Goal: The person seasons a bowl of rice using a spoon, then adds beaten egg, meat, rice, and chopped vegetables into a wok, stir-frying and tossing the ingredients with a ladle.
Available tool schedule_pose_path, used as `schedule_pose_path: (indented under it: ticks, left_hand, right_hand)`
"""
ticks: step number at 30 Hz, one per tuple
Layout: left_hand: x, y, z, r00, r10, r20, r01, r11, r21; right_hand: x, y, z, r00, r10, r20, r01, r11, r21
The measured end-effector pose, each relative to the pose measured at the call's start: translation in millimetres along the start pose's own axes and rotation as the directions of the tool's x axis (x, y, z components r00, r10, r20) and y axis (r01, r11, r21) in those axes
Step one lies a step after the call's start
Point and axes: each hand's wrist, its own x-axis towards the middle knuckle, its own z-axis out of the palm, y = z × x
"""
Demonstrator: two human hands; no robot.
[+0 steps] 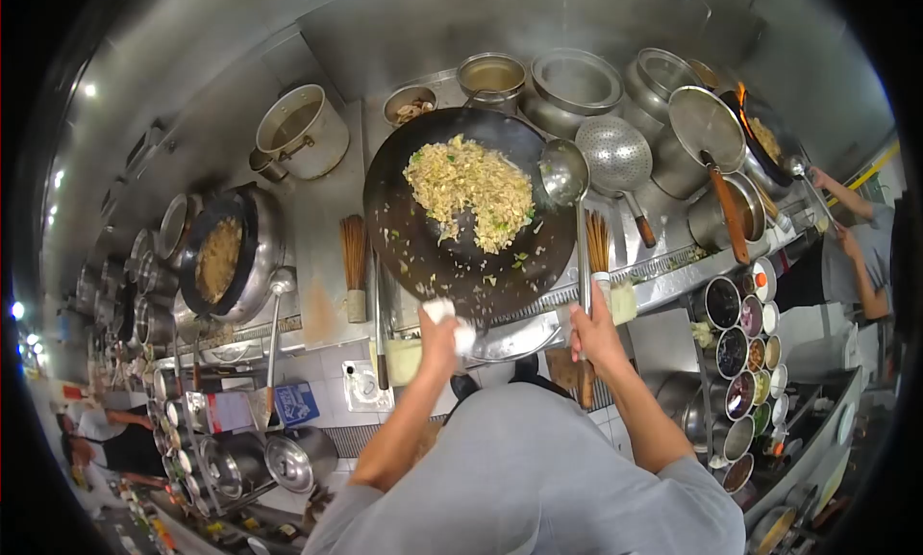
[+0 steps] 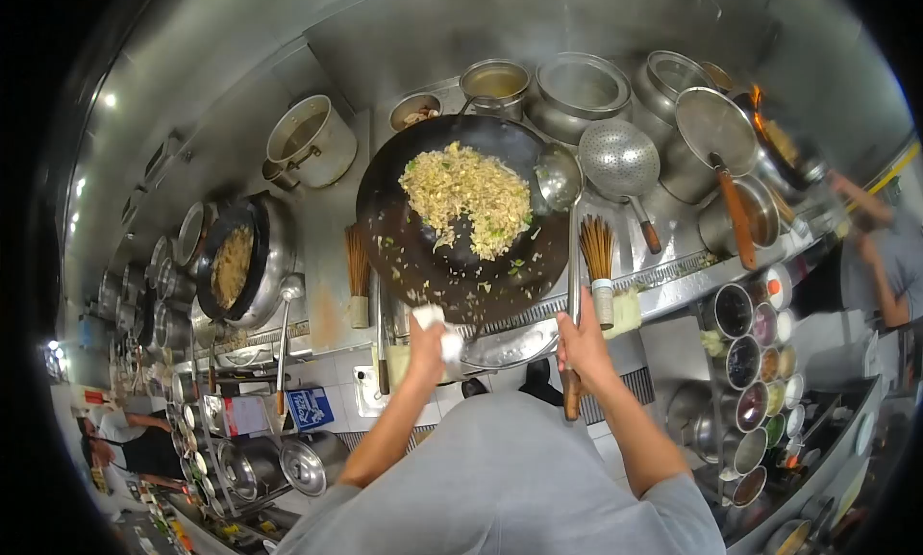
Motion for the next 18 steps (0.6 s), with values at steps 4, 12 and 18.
schedule_pose_path:
  ticks: [4,12,18]
  left_hand:
    - [-23.6,-39.1,-6.6,0.991,0.024,-0.131,-0.015,0.997,0.071]
    - [-17.0,-23.0,-68.5,0.969,-0.245,0.034,0.247,0.965,-0.088]
    - [5.4,-32.3,-102.3,0.778,-0.555,0.295,0.598,0.797,-0.078]
  right_hand:
    - [-6.3,-14.4,22.2,0.944,0.224,0.244,-0.269,0.948,0.172]
    - [-37.8,-1.4,27.7,0.769,0.309,0.560,-0.573,0.721,0.390]
    - [-103.2,28.5,53.6,0.940,0.139,0.312,-0.187,0.974,0.131]
